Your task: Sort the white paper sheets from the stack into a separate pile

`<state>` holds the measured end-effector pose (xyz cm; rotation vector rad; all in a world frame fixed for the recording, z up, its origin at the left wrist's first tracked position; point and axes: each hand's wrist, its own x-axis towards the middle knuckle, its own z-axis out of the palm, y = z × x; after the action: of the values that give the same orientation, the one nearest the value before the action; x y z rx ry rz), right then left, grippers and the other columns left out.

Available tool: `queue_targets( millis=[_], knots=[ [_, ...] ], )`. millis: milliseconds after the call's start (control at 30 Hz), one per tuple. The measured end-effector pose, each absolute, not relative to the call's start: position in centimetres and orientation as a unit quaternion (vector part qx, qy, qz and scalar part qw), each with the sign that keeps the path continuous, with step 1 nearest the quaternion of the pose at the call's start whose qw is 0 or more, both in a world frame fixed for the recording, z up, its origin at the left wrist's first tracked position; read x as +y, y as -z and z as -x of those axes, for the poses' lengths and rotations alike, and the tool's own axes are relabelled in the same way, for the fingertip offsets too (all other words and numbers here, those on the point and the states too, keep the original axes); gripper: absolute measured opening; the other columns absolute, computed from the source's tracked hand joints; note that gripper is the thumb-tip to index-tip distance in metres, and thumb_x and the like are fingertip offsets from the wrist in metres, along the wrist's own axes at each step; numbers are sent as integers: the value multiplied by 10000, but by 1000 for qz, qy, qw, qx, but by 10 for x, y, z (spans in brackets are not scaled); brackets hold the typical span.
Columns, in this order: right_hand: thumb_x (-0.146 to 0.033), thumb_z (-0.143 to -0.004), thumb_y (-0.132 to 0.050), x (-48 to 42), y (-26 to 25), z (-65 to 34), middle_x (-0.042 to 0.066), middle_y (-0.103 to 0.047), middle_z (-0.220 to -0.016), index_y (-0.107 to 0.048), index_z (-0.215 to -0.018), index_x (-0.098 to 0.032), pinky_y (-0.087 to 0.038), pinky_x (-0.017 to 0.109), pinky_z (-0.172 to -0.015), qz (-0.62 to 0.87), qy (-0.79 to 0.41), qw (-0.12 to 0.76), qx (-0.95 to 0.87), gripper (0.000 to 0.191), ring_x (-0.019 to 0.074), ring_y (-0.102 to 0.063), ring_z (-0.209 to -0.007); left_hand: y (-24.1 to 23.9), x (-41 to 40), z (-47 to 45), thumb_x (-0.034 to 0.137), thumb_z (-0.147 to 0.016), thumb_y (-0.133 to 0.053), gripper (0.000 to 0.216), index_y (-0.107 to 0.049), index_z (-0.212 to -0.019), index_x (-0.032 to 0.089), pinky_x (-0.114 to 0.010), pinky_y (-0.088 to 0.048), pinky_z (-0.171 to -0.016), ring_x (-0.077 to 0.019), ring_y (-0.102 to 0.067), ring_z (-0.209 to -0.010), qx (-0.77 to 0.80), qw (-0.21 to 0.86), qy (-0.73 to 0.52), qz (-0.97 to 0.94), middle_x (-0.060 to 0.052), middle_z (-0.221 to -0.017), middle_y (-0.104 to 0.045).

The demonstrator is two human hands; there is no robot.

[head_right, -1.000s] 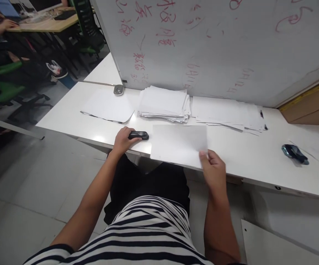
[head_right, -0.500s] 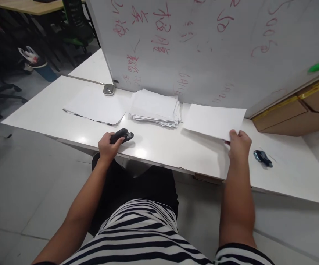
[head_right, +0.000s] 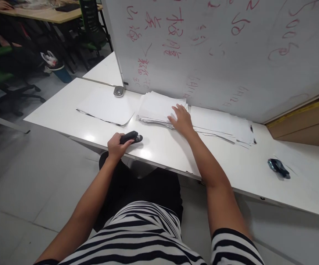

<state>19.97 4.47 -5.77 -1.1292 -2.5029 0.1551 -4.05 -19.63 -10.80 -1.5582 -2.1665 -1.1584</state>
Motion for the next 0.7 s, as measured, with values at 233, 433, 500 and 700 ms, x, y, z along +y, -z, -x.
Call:
queue_targets(
  millis=[233, 433, 500, 700],
  knots=[
    [-475, -936, -431, 43, 58, -172, 139, -502, -1412, -560, -1275, -168, -393, 464, -1042, 351, -27, 101, -931, 475, 295, -461, -1310, 107, -196, 41, 634, -773, -606, 466, -621, -831, 172, -262, -399, -610, -155, -566, -662, -727, 137, 371, 561, -27, -701, -587],
    [-522, -932, -421, 37, 50, -183, 120, -484, -1432, -532, -1312, -164, -425, 443, -1019, 334, -19, 72, -940, 534, 290, -466, -1307, 108, -197, 41, 624, -765, -624, 464, -626, -850, 168, -264, -390, -592, -153, -558, -653, -733, 133, 377, 550, -31, -713, -586],
    [-547, -918, -438, 39, 47, -185, 93, -475, -1443, -520, -1332, -182, -424, 437, -1025, 342, -28, 67, -937, 558, 280, -463, -1311, 108, -196, 41, 621, -765, -626, 463, -627, -852, 166, -264, -389, -590, -154, -557, -654, -732, 135, 378, 550, -32, -716, -584],
    [-543, -915, -450, 42, 45, -188, 35, -498, -1427, -551, -1305, -237, -453, 409, -993, 357, -55, 71, -930, 506, 258, -495, -1289, 109, -196, 41, 612, -768, -629, 449, -622, -859, 172, -266, -390, -591, -154, -554, -658, -731, 130, 382, 550, -34, -729, -587]
  ],
)
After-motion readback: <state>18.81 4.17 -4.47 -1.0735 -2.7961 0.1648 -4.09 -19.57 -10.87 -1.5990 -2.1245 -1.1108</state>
